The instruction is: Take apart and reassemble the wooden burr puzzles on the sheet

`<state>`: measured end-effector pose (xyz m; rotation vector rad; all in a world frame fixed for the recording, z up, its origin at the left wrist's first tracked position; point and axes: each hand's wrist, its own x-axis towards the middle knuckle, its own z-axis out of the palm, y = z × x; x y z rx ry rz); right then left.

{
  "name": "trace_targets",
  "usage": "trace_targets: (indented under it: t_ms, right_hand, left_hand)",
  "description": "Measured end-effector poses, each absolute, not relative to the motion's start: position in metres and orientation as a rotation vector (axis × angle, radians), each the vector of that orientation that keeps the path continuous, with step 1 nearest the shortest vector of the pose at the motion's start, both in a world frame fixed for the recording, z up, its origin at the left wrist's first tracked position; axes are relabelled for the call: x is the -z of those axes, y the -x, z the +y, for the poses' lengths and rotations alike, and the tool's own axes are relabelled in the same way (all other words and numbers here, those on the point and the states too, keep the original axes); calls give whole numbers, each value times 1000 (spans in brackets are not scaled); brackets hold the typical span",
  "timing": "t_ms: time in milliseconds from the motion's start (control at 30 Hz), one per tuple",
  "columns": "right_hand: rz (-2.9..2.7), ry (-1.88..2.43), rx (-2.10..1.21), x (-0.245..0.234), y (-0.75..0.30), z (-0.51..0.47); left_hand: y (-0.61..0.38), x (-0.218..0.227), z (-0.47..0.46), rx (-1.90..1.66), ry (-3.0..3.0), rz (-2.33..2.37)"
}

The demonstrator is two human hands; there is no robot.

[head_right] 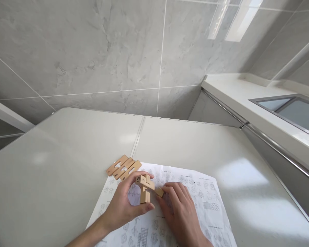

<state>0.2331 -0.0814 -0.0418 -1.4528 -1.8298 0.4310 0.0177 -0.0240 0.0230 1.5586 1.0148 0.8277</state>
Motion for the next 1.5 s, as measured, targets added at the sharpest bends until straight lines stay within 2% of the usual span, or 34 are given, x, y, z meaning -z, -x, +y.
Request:
trace_targets:
  t_ms: [200,400,567,867,1033,1233,1367,1500]
  right_hand:
    - [-1810,1506,-398,46,-232,-82]
    - [-1814,1272,-685,26,-234,-82]
    - [-1811,1207,-702,23,-234,-82]
    - [-1733,1095,-1042,16,-240,-82]
    - [-1715,1087,-1113,17,-243,-80]
    - [-1761,1050,-1094,12,-246,-81]
    - [-1725,1206,-891,17,-247,-79]
    - [-1642,1475,-672,30,-247,-75]
  left_hand:
    - [-19,-21,-24,-836,-1638,985]
    - [-20,-13,-24,-821,-1647,840]
    - [-20,-11,-25,-747,-1675,789]
    - [-12,-16,-19,-750,-1759,748]
    - [-13,-17,-20,-775,-1790,741]
    - [-5,-23,-12,-853,-1856,864]
    - [4,-22,-5,-953,-1895,1047]
    - [4,-14,-5,-860,-2201,1123]
